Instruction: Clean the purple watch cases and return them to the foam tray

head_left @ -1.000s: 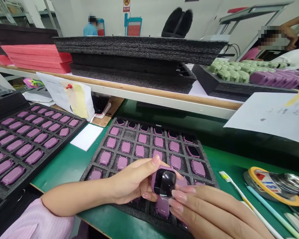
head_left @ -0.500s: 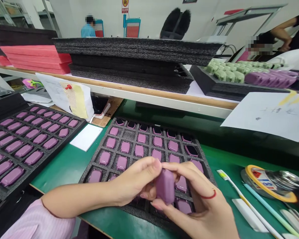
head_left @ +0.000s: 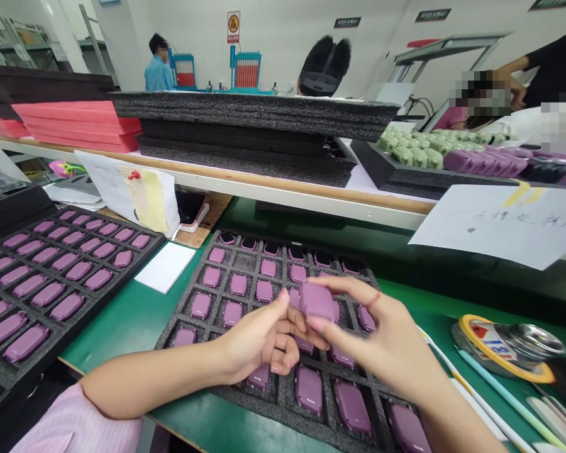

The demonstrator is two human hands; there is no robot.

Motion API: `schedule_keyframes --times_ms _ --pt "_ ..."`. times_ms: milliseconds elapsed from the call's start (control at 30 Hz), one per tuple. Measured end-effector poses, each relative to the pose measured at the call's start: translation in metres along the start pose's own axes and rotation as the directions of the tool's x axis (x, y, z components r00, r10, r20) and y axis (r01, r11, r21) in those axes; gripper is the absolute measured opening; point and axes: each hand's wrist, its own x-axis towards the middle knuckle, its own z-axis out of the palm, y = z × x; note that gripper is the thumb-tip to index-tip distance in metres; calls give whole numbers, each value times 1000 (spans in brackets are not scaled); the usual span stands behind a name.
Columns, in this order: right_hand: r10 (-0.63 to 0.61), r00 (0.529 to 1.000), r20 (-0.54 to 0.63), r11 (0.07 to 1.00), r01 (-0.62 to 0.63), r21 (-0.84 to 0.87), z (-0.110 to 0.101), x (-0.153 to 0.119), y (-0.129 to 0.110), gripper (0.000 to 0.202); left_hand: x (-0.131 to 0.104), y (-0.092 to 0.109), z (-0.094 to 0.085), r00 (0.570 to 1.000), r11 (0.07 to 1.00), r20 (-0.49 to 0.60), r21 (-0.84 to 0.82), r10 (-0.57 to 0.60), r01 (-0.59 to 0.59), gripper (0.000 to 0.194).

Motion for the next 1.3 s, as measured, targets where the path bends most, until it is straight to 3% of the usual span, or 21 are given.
schedule_keyframes --times_ms 33,100,200,300,433,600,733,933,1067,1133,1300 --pt "102 995 20 995 -103 14 3 11 9 36 2 -3 -3 1000 998 15 56 -20 19 53" --pt "162 986 43 987 -163 13 18 34 24 38 7 -11 -7 991 976 80 198 -105 88 48" --pt "134 987 84 991 -135 9 59 65 36 32 13 -23 -10 959 924 179 355 -218 143 46" --pt "69 990 123 995 -78 67 101 84 35 30 15 -31 -12 929 854 249 507 -275 117 38" --pt "68 988 142 971 -99 219 131 91 31 34 7 -28 -18 941 752 217 656 -261 57 23" --pt "144 968 207 844 -229 485 115 77 36 30 -18 2 -32 996 623 91 779 -1 -71 18" --pt "219 926 306 616 -375 693 81 52 32 30 -31 28 -38 971 505 19 851 240 -142 18" --pt "261 874 410 249 -471 846 56 13 8 43 -18 39 -19 858 478 -7 832 514 -280 29" --pt "275 849 451 106 -493 864 55 3 -2 45 -6 37 -4 821 468 40 805 569 -364 24" --pt "272 844 461 67 -495 866 54 0 -4 44 -4 36 -1 785 388 79 836 614 -388 19" --pt "258 844 471 24 -493 870 50 -6 -4 44 -5 32 0 684 59 262 911 681 -408 23"
